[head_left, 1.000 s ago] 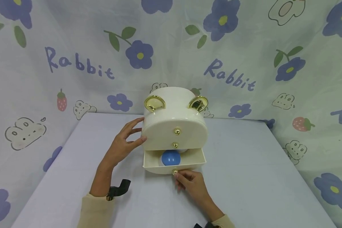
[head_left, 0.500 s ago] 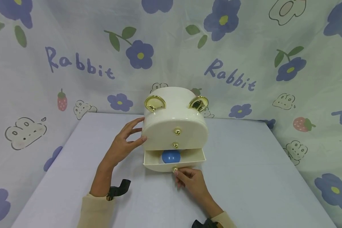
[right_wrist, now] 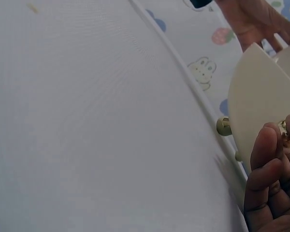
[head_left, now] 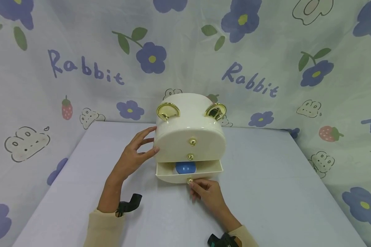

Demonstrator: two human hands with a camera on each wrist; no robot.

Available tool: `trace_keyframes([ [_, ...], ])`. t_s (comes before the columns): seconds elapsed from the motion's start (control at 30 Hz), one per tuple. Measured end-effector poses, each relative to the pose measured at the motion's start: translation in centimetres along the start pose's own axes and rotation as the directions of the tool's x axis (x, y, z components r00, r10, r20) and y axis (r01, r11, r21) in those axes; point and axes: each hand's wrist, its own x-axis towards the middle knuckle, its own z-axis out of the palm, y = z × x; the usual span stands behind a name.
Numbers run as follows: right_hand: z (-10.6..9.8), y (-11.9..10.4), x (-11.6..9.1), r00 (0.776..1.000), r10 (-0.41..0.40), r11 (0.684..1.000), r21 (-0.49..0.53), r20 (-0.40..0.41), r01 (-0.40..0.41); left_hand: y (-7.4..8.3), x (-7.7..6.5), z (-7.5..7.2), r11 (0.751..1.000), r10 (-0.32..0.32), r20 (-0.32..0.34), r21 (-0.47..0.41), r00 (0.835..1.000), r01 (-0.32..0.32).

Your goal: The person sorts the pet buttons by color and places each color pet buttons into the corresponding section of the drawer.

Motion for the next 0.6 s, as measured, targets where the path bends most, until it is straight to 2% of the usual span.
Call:
trace_keyframes([
  [0.6,-0.01,0.29,0.86,1.0,-0.016,1.0,-0.011,-0.014,0.016,-0.01,0.04,0.01,1.0,-0.011,-0.001,0.007,1.0,0.011],
])
